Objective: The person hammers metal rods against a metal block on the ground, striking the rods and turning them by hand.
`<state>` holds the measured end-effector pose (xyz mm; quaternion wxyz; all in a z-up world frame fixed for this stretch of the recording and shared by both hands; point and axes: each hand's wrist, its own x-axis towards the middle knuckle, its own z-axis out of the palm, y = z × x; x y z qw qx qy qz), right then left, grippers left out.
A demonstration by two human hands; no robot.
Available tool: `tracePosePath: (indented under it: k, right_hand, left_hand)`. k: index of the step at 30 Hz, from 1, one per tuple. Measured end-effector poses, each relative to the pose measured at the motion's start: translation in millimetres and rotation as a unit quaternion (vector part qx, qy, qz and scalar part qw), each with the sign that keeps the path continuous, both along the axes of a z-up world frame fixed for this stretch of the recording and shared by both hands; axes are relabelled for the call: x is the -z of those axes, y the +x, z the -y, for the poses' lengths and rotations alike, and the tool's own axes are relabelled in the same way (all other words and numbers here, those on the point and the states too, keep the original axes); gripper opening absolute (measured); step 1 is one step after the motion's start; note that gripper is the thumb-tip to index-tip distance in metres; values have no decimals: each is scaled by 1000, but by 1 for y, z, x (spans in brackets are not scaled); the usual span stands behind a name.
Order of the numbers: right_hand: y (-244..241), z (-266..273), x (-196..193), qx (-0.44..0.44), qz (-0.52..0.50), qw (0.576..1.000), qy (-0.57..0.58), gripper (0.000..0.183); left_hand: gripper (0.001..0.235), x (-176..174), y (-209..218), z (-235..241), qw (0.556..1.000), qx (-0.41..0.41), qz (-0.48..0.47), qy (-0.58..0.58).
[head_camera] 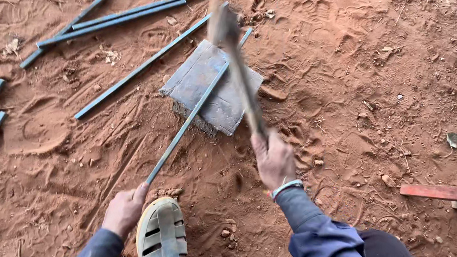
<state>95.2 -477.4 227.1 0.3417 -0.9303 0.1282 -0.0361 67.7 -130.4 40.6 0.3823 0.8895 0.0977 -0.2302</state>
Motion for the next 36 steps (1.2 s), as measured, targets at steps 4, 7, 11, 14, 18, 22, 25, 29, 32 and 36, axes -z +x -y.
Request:
tracePosePath:
  k: [4, 7, 11, 14, 18, 22, 25, 29, 32, 36]
  right_hand:
    - [5, 14, -7, 41, -110, 980, 163, 55]
    - [12, 17, -21, 7, -19, 973, 230, 50]
    - [12, 1, -22, -6, 86, 963, 255, 48]
    - [5, -3, -7, 3, -4, 999, 33, 46]
    - [-19, -3, 12, 104, -96, 957, 252, 50]
    - [-101, -4, 23, 187, -81, 900, 386, 43]
    - [-155, -23, 49, 290, -101, 851, 425, 48]
    - [-177, -9, 101, 382, -251, 771, 444, 32]
    - [-184, 29, 118, 436, -243, 568, 654, 32]
    - [-189, 54, 122, 375, -267, 594, 660, 36]
  left_hand:
    - [66, -1, -13, -8, 997, -14, -75, -2]
    - [63, 0, -31, -29, 997, -24, -75, 18]
    - [61, 0, -56, -49, 998, -23, -62, 19]
    - [62, 7, -68, -53, 995, -34, -93, 14]
    - [60, 11, -73, -56, 994, -27, -100, 41]
    - [49, -4, -82, -34, 997, -10, -59, 49]
    - [39, -33, -44, 4, 989, 66, 8, 129]
    - [30, -79, 20, 57, 983, 118, 137, 39]
    - [36, -122, 51, 86, 964, 150, 177, -129]
    - [27, -186, 64, 116, 927, 66, -78, -361]
